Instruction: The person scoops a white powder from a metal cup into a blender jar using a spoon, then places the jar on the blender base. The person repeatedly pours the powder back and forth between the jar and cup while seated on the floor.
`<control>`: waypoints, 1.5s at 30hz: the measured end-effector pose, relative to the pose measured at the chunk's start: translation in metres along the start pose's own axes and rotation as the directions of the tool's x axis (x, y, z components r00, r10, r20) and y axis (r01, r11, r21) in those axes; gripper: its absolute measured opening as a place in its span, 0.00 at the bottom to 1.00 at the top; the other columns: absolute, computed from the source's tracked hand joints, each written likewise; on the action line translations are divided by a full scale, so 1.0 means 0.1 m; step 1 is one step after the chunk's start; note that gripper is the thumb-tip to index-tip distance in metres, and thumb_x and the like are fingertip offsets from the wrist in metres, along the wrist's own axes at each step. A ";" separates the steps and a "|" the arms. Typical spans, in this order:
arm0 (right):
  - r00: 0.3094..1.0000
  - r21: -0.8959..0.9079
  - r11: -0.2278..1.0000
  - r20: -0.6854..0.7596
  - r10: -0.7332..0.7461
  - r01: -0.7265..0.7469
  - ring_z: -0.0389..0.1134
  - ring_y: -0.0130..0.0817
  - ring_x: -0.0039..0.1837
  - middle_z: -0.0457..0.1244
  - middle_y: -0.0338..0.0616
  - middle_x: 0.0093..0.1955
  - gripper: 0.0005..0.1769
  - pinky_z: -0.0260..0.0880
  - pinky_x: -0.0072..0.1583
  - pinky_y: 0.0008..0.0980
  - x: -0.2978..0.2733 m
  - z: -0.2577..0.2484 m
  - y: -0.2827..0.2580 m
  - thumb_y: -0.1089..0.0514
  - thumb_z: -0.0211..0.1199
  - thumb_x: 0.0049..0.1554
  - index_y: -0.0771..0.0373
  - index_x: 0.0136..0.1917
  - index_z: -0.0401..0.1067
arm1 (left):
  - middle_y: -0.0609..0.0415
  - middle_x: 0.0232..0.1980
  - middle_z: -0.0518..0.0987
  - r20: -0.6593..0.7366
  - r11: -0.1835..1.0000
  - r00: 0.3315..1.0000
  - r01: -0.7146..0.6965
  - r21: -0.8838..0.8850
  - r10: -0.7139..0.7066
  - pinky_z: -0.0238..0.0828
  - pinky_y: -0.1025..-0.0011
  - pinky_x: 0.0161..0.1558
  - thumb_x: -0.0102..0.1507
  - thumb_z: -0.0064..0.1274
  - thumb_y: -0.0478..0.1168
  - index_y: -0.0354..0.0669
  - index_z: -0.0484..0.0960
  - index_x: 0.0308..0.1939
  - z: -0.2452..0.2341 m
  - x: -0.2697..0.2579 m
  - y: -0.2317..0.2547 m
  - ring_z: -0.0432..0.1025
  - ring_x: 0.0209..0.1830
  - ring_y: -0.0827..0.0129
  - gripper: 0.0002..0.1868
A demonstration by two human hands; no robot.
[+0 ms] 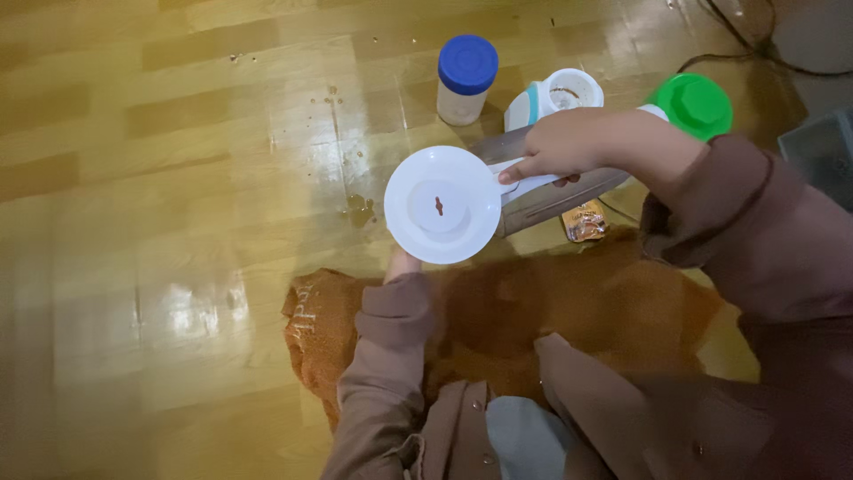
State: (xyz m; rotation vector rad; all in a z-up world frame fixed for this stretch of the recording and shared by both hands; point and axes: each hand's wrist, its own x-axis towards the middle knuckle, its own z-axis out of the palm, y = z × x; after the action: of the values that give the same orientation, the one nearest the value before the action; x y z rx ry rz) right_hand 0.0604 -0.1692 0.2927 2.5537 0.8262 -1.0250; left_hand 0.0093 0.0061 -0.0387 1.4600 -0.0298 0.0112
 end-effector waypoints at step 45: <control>0.993 0.579 0.814 -0.117 0.027 0.046 0.64 0.36 0.33 0.66 0.46 0.30 0.35 0.65 0.39 0.38 -0.07 0.54 0.92 0.30 0.55 0.57 0.65 0.39 0.80 | 0.50 0.38 0.87 -0.138 0.751 0.927 0.365 0.551 -0.350 0.68 0.65 0.37 0.66 0.54 0.47 0.49 0.88 0.50 -0.54 -0.44 0.93 0.74 0.32 0.63 0.13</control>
State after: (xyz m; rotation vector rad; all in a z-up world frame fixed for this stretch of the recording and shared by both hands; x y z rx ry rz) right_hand 0.0821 -0.2693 0.2623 3.1499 0.6150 -1.3017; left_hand -0.0366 0.0701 0.0469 2.0497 0.3041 -0.3017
